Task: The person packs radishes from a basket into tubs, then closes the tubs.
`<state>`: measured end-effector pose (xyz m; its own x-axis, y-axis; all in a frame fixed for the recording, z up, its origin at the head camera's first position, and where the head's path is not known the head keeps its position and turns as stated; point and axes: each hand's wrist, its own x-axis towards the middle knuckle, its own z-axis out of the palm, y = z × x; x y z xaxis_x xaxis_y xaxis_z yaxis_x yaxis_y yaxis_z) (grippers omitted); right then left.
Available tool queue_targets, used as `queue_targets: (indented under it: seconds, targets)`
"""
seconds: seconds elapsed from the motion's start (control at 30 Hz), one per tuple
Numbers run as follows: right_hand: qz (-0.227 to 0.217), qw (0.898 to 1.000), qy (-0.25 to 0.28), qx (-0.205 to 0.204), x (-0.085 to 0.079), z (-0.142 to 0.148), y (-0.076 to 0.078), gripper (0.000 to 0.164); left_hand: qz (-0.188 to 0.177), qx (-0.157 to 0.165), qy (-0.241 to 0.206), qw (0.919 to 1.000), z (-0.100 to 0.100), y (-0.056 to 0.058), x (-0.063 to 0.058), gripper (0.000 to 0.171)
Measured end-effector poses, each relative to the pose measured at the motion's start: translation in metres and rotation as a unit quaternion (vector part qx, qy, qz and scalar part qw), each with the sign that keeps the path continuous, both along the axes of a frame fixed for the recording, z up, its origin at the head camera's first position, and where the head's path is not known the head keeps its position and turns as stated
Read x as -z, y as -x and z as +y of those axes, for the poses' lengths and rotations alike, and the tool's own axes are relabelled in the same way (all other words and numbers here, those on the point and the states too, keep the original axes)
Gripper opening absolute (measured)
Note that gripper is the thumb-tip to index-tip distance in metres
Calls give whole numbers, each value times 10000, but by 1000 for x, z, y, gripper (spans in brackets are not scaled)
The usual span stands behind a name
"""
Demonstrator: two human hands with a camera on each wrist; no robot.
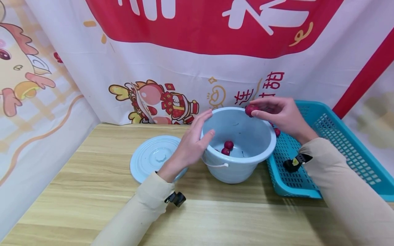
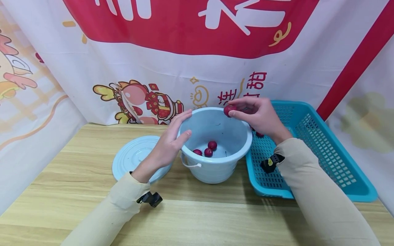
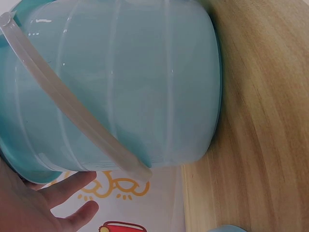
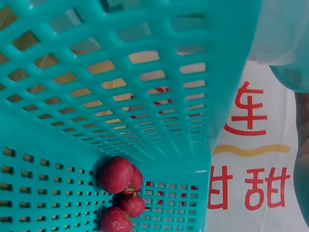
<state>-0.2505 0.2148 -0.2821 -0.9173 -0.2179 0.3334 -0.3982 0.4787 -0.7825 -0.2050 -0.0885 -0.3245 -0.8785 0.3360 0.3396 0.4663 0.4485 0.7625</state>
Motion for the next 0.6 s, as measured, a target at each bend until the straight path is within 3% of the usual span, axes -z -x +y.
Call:
queue_targets:
  seconds: [0.17, 0.6]
  targets:
    - [129, 9996, -150, -218, 2, -6, 1, 46, -21, -6, -9, 10000, 0, 0, 0, 63]
    - [100, 9950, -955, -265, -2, -17, -5, 42, -45, -3, -7, 10000, 0, 0, 0, 64]
